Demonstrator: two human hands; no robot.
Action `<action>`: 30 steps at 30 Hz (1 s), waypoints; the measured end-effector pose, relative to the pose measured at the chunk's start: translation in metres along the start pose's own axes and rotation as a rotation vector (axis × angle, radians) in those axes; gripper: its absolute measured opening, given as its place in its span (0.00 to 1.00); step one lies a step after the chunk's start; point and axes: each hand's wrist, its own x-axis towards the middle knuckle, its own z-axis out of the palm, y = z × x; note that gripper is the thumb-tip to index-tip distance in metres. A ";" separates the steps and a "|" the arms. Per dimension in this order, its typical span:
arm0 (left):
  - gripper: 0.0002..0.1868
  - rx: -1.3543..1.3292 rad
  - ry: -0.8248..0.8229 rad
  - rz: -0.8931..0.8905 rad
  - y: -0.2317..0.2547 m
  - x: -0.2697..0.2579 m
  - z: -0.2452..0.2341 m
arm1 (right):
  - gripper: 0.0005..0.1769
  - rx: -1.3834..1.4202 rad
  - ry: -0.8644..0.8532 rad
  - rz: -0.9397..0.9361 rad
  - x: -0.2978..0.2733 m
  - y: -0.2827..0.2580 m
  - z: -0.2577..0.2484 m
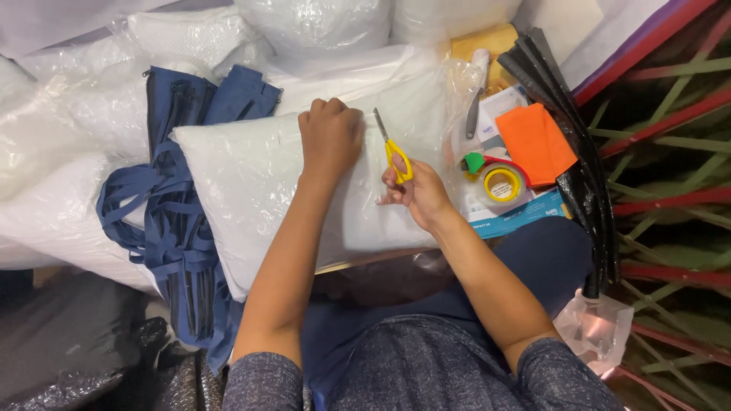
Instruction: Unpacking a white pillow from a black bubble mailer and repacking it into a clear plastic bag using scissors.
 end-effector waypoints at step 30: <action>0.06 -0.229 0.594 0.119 0.052 -0.046 -0.043 | 0.29 -0.373 -0.243 -0.022 -0.013 -0.045 -0.005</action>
